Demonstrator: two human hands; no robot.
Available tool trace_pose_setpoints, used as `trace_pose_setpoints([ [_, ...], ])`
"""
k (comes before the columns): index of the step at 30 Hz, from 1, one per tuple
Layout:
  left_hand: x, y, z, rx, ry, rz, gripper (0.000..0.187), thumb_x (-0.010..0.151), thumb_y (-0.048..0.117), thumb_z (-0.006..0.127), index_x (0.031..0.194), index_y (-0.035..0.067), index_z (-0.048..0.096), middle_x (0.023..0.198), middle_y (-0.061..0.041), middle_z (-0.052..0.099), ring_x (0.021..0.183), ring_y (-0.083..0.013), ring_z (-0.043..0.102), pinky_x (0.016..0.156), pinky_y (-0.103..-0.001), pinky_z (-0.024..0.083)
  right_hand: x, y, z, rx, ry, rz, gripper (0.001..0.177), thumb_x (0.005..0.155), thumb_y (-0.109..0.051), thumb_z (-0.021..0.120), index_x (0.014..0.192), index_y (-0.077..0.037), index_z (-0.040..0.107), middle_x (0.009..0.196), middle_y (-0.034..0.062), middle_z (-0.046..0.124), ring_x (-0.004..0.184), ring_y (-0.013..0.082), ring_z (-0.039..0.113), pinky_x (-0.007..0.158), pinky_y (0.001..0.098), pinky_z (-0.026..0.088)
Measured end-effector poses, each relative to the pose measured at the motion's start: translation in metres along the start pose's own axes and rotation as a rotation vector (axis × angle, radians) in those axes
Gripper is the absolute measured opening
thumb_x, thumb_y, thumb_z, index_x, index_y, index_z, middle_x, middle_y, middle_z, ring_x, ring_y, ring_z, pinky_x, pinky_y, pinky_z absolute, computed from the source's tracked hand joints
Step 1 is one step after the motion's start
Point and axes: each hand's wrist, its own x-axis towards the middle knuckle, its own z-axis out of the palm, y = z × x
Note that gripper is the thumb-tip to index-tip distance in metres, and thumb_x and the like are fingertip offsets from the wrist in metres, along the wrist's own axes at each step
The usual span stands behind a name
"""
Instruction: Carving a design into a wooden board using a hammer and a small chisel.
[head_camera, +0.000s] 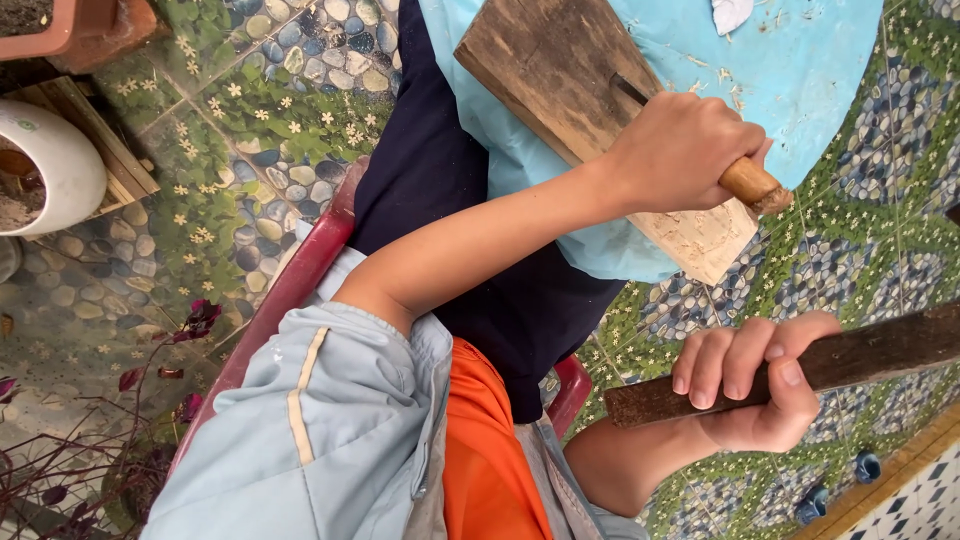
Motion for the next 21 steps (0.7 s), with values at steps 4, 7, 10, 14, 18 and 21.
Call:
trace_pose_setpoints([
  [4,-0.003,0.000,0.003,0.029,-0.021,0.013,0.008,0.065,0.018,0.069,0.066,0.026,0.069,0.051,0.007,0.059,0.045,-0.0156,0.056,0.036,-0.036,0.034,0.000,-0.002,0.000,-0.009,-0.008,0.024,0.006,0.104,-0.014,0.051,0.099,-0.013,0.049,0.064,-0.0012,0.043,0.043,0.0154,0.047,0.044,0.0291,0.048],
  [7,-0.010,-0.003,0.005,0.049,-0.089,0.025,0.005,0.064,0.019,0.068,0.065,0.024,0.066,0.054,0.004,0.060,0.047,-0.0179,0.057,0.038,-0.038,0.034,0.000,-0.001,-0.003,-0.011,-0.036,0.032,0.004,0.105,-0.014,0.049,0.102,-0.013,0.048,0.065,-0.0012,0.043,0.043,0.0153,0.047,0.045,0.0291,0.049],
  [10,-0.019,-0.004,0.011,0.216,-0.191,0.085,0.011,0.056,0.022,0.072,0.059,0.022,0.062,0.053,-0.003,0.058,0.042,-0.0257,0.053,0.036,-0.043,0.033,-0.001,0.000,-0.002,-0.038,-0.056,0.034,0.004,0.105,-0.015,0.049,0.103,-0.012,0.049,0.065,-0.0015,0.043,0.043,0.0152,0.048,0.045,0.0294,0.049],
  [14,-0.024,0.005,0.005,0.136,-0.283,0.092,0.016,0.060,0.012,0.068,0.053,0.021,0.055,0.049,0.003,0.050,0.042,-0.0143,0.047,0.039,-0.034,0.036,0.000,0.001,-0.001,-0.024,-0.037,0.034,0.004,0.104,-0.015,0.050,0.102,-0.013,0.049,0.063,-0.0018,0.041,0.042,0.0145,0.046,0.044,0.0286,0.047],
  [18,-0.038,0.012,0.010,0.128,-0.373,0.145,0.016,0.059,0.019,0.066,0.054,0.018,0.051,0.052,-0.003,0.054,0.042,-0.0272,0.053,0.037,-0.043,0.035,0.001,0.000,-0.001,-0.024,-0.043,0.036,0.002,0.104,-0.014,0.049,0.103,-0.012,0.049,0.064,-0.0015,0.042,0.042,0.0146,0.047,0.043,0.0288,0.048],
  [21,-0.033,0.012,0.005,0.085,-0.289,0.207,0.019,0.060,0.016,0.065,0.054,0.020,0.047,0.052,0.001,0.049,0.039,-0.0206,0.046,0.036,-0.039,0.031,0.001,0.001,0.000,-0.017,-0.072,0.022,0.003,0.105,-0.014,0.048,0.103,-0.012,0.049,0.065,-0.0015,0.043,0.042,0.0143,0.047,0.044,0.0281,0.048],
])
